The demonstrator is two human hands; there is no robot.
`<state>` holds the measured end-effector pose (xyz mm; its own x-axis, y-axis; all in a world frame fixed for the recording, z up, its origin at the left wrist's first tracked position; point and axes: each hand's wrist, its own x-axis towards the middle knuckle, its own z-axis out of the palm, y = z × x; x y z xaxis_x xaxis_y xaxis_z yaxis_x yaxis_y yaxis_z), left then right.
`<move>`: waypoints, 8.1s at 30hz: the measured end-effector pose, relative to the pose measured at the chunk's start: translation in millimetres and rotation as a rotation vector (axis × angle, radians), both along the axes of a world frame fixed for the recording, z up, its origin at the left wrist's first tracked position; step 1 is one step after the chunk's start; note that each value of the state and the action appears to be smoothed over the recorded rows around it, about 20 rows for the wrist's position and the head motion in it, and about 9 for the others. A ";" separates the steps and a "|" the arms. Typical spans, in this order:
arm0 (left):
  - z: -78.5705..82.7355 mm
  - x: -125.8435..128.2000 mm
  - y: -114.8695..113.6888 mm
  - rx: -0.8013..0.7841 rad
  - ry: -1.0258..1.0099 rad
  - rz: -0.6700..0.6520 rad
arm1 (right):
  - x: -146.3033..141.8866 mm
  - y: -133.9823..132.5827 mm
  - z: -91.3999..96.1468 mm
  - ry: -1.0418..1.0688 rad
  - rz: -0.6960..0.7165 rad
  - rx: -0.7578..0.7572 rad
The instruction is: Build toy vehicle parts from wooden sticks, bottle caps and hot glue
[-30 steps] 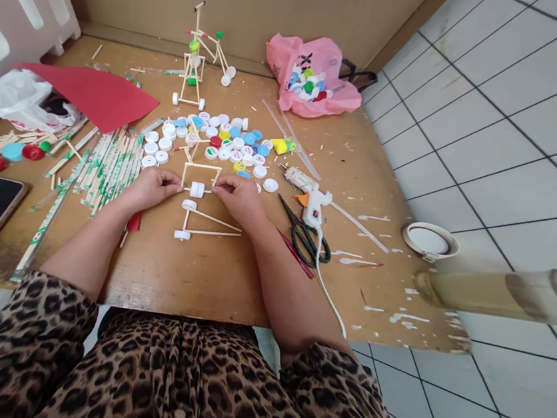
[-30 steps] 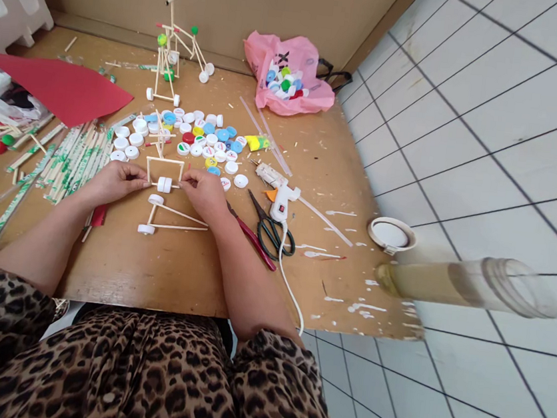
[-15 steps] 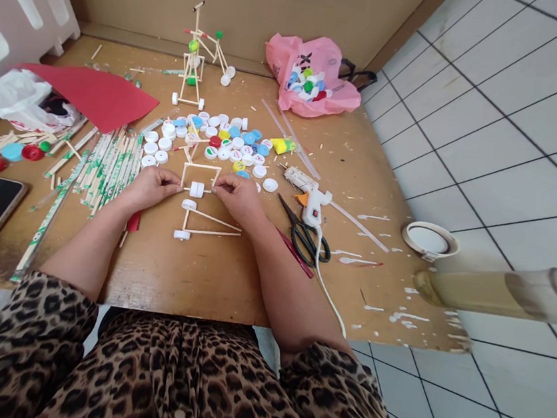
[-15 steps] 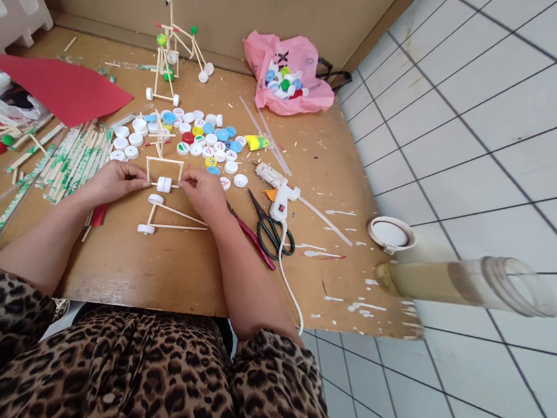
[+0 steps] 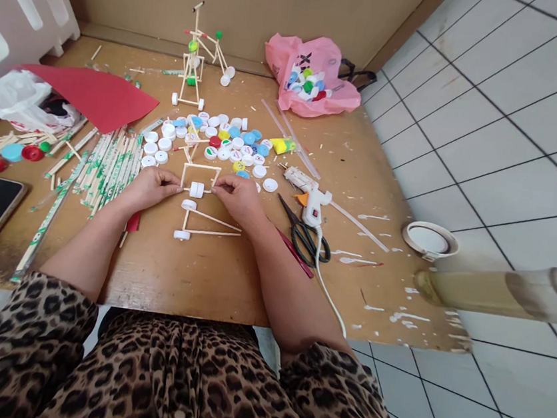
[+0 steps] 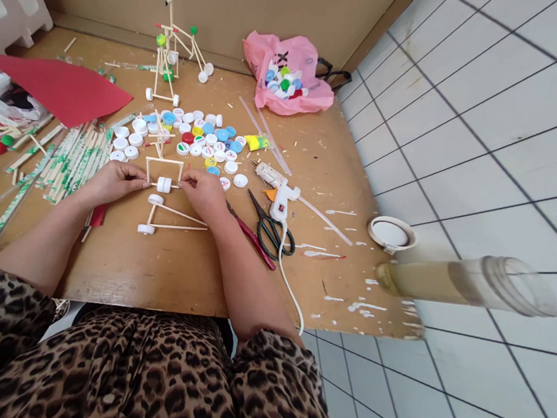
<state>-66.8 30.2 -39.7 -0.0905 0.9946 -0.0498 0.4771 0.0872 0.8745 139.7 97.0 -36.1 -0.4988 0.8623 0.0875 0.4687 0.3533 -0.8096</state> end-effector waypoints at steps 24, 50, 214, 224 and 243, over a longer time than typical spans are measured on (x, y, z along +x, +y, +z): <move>2.5 1.1 -0.4 0.006 0.045 -0.010 | 0.1 -0.2 1.0 0.007 0.004 -0.012; 3.6 0.8 -0.9 0.008 0.062 -0.028 | 0.1 -0.1 0.0 -0.018 -0.005 -0.020; 0.9 -0.4 -0.4 0.011 0.051 -0.072 | 7.9 1.5 7.2 0.013 -0.071 -0.081; 2.0 0.9 0.2 -0.016 0.091 -0.040 | 6.6 -2.3 12.0 -0.041 -0.072 -0.111; 4.5 2.0 -0.3 -0.016 0.115 -0.024 | -0.6 -1.7 3.5 -0.025 -0.050 0.001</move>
